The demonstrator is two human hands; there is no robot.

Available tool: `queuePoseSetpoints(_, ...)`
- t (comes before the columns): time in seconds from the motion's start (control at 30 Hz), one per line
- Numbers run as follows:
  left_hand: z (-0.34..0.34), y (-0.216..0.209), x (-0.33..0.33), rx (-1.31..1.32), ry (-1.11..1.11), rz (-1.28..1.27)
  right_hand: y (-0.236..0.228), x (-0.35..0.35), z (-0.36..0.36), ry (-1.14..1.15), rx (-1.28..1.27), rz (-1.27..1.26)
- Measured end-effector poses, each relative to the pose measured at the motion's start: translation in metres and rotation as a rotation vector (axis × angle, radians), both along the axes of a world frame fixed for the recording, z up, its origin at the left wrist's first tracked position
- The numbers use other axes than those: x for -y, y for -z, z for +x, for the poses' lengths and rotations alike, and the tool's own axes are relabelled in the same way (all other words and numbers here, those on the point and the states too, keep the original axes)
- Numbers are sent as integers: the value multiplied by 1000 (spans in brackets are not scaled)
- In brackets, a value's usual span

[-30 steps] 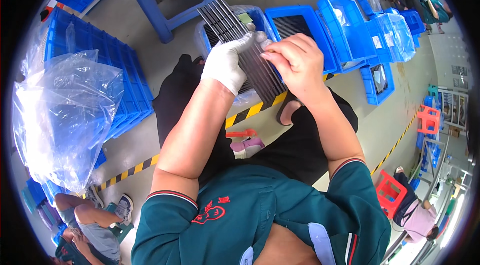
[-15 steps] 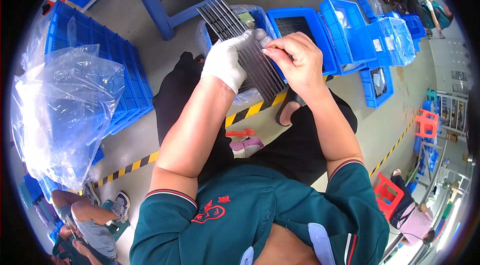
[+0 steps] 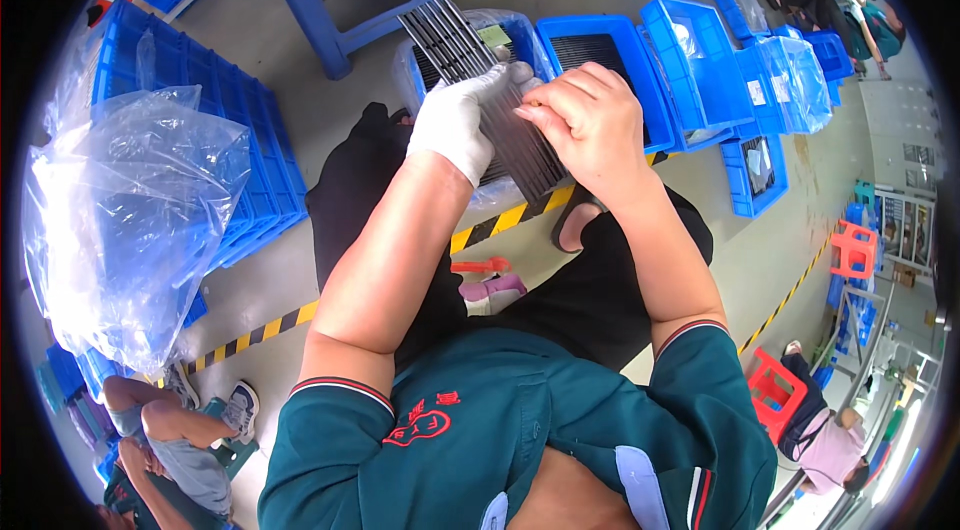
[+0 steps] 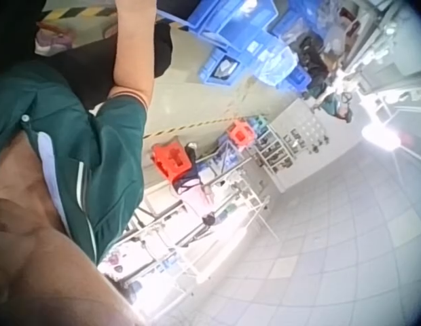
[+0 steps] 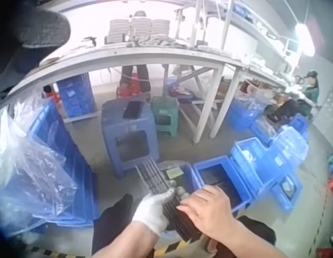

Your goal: Inspecting and stacking small black rectangular plates within blue plastic crates in a manufacturing facility.

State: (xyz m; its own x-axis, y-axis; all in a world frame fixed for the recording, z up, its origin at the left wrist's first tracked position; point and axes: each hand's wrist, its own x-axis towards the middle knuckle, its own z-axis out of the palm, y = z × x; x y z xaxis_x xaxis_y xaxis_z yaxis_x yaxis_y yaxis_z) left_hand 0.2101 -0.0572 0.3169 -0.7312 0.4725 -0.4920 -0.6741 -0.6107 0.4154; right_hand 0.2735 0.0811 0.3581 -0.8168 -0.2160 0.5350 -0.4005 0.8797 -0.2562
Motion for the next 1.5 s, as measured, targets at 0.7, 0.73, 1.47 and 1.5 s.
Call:
queuePoseSetpoints(0.7,1,-1,0,14,8,42,2,-1,0,-60,67,-27)
queuePoseSetpoints(0.73,1,-3,0,4,11,40,1,-1,0,-60,68,-26)
queuePoseSetpoints(1.47,-1,3,1,-28,-41,-24,2,17,1,-79,-80,150)
queuePoseSetpoints(1.5,1,4,1,-22,-47,-26,5,17,1,-82,-80,148)
